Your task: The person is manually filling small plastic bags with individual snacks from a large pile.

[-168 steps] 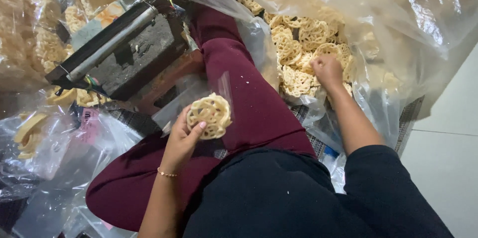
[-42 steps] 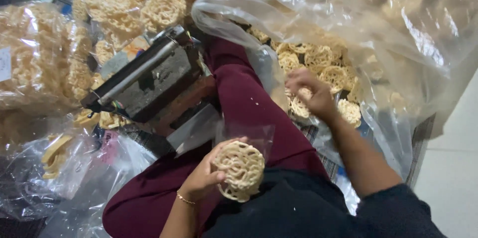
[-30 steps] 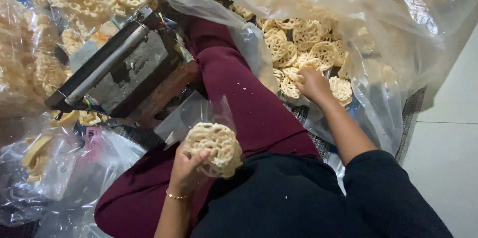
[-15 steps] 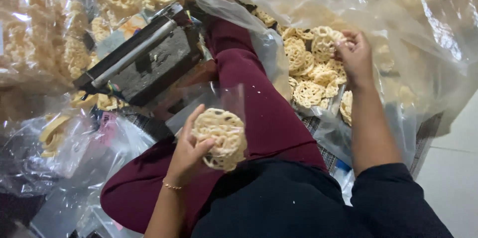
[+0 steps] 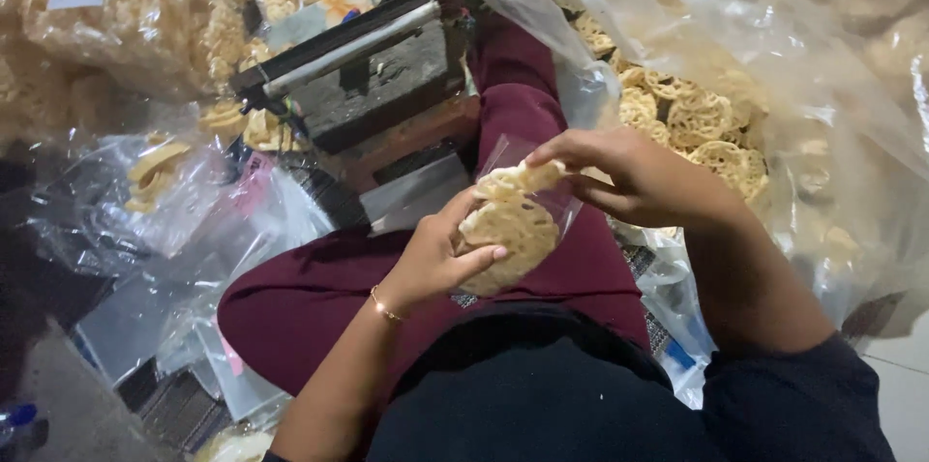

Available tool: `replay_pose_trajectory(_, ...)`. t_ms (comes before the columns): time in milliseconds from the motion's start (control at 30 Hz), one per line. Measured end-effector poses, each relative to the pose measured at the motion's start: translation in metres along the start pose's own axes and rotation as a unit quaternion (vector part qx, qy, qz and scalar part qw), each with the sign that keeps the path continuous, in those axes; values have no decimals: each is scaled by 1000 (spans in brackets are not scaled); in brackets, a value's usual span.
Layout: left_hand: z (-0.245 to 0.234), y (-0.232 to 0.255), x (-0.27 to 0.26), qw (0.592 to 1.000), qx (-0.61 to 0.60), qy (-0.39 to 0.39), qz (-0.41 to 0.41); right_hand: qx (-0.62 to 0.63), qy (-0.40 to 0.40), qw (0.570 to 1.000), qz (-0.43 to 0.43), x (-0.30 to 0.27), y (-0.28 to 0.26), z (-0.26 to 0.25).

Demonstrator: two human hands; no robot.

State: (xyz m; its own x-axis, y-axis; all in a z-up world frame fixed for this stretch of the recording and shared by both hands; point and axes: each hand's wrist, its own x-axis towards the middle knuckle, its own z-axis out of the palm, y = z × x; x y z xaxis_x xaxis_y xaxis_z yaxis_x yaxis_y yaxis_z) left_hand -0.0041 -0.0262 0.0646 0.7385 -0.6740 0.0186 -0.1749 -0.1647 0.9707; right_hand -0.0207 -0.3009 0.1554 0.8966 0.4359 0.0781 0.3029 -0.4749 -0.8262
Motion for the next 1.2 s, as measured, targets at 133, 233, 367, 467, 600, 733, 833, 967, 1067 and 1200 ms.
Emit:
replay_pose_trajectory(133, 11, -17, -14, 991, -129, -7, -19, -42, -90, 995, 24, 0, 18, 13)
replay_pose_trajectory(233, 23, -36, -22, 968, -245, -18, -57, -98, -109, 989, 12, -4, 34, 38)
replay_pose_trajectory(367, 30, -36, -26, 961, -268, 9, -70, -172, 24, 979, -103, -3, 37, 79)
replay_pose_trajectory(467, 24, -34, -20, 963, -257, 45, -60, -241, 143, 951, -132, -5, 33, 96)
replay_pose_trajectory(600, 10, 4, -14, 966, -250, 63, -33, -266, 228, 923, -158, 0, 22, 105)
replay_pose_trajectory(733, 3, 20, -13, 964, -257, 54, -24, -232, 228, 928, -181, 1, 15, 102)
replay_pose_trajectory(833, 2, 8, -11, 968, -249, 37, 0, -201, 234, 924, -227, 9, 8, 96)
replay_pose_trajectory(967, -2, 16, -9, 967, -248, 55, 16, -137, 263, 920, -257, 13, 25, 86)
replay_pose_trajectory(1067, -10, 24, -6, 960, -259, 98, 37, 9, 313, 928, -202, 13, 30, 76)
replay_pose_trajectory(1200, -14, 23, -7, 949, -272, 152, 56, 263, 234, 936, -9, 16, 14, 85)
